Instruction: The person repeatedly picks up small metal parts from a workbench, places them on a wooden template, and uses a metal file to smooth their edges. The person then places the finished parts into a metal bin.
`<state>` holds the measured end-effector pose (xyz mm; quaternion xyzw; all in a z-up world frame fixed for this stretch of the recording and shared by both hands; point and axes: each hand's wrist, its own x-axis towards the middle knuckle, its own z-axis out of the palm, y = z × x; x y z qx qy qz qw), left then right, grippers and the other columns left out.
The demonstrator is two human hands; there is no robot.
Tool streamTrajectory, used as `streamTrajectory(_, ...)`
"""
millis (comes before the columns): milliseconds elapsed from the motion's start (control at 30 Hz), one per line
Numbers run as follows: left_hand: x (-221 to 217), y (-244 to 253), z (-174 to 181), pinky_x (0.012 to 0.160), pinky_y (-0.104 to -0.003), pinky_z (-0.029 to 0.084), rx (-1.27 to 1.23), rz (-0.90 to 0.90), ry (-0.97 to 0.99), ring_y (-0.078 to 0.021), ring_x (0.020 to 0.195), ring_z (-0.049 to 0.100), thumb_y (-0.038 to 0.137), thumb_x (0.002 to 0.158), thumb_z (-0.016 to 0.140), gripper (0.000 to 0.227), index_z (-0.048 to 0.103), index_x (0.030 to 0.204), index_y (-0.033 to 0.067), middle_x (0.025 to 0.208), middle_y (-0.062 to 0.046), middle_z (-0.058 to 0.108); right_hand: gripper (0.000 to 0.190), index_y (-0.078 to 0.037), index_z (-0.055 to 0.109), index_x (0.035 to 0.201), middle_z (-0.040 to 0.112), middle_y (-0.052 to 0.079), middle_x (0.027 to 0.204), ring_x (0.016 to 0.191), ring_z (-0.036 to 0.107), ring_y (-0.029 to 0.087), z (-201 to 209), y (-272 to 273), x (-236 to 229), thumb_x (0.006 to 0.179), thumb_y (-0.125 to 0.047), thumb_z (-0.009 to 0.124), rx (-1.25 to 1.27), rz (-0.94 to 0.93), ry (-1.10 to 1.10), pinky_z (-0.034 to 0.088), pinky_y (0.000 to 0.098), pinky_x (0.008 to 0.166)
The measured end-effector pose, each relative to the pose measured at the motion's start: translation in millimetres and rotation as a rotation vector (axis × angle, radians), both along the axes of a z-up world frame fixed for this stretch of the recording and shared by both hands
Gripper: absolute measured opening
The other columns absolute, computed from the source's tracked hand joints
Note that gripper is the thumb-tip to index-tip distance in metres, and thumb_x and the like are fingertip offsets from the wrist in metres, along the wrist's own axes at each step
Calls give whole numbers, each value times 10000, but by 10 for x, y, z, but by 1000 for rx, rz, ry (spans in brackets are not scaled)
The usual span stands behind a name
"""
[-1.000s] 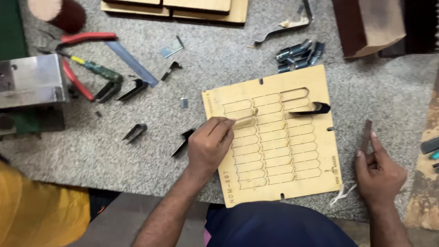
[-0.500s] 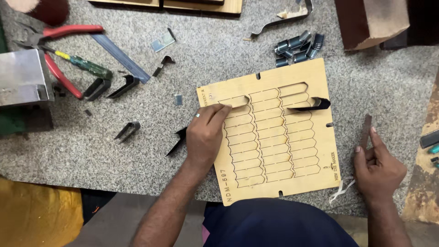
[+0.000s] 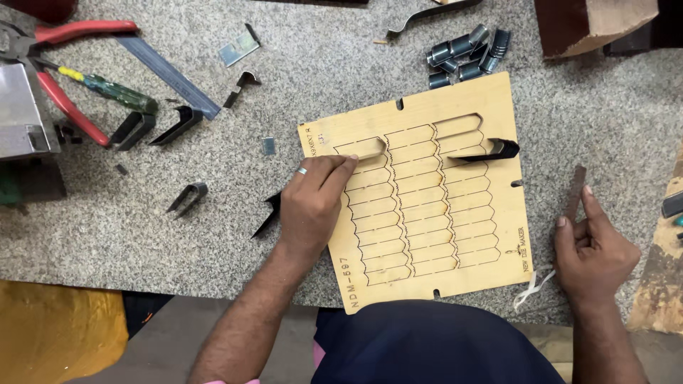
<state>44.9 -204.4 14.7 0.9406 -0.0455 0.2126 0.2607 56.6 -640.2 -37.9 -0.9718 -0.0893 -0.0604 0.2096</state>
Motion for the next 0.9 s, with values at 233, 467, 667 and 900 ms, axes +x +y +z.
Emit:
streamTrajectory(233, -16, 47, -31, 722, -312, 611, 60, -58, -1, -223, 935, 736, -36, 881, 730, 220, 742, 1100, -18, 1002, -99, 728, 446, 44, 657, 1517, 655, 83, 729, 585, 603, 100, -19, -17, -7, 1101, -57, 782, 33, 14, -4, 473, 236, 586)
streamTrajectory(467, -53, 67, -25, 778, -322, 627, 136, -86, -12, -228, 997, 746, 15, 898, 728, 220, 738, 1116, -14, 1058, -109, 742, 423, 46, 602, 1508, 688, 82, 798, 584, 632, 100, 255, 218, 99, 1095, 16, 682, 438, 48, 31, 489, 203, 493)
streamTrajectory(667, -91, 96, -20, 730, -307, 613, 146, -106, -15, -215, 1020, 750, 36, 921, 723, 188, 755, 1103, 0, 1076, -105, 755, 499, 42, 575, 1474, 669, 130, 774, 547, 597, 144, 1094, 761, -163, 982, 21, 658, 387, -52, 45, 483, 247, 458)
streamTrajectory(900, -94, 122, 4, 772, -302, 625, 151, -129, -2, -204, 1071, 735, 71, 925, 715, 200, 759, 1115, 27, 1105, -85, 756, 623, -78, 554, 1459, 730, 118, 707, 526, 713, 227, 1158, 2024, -84, 867, -164, 727, 118, 315, 498, 578, 356, 526)
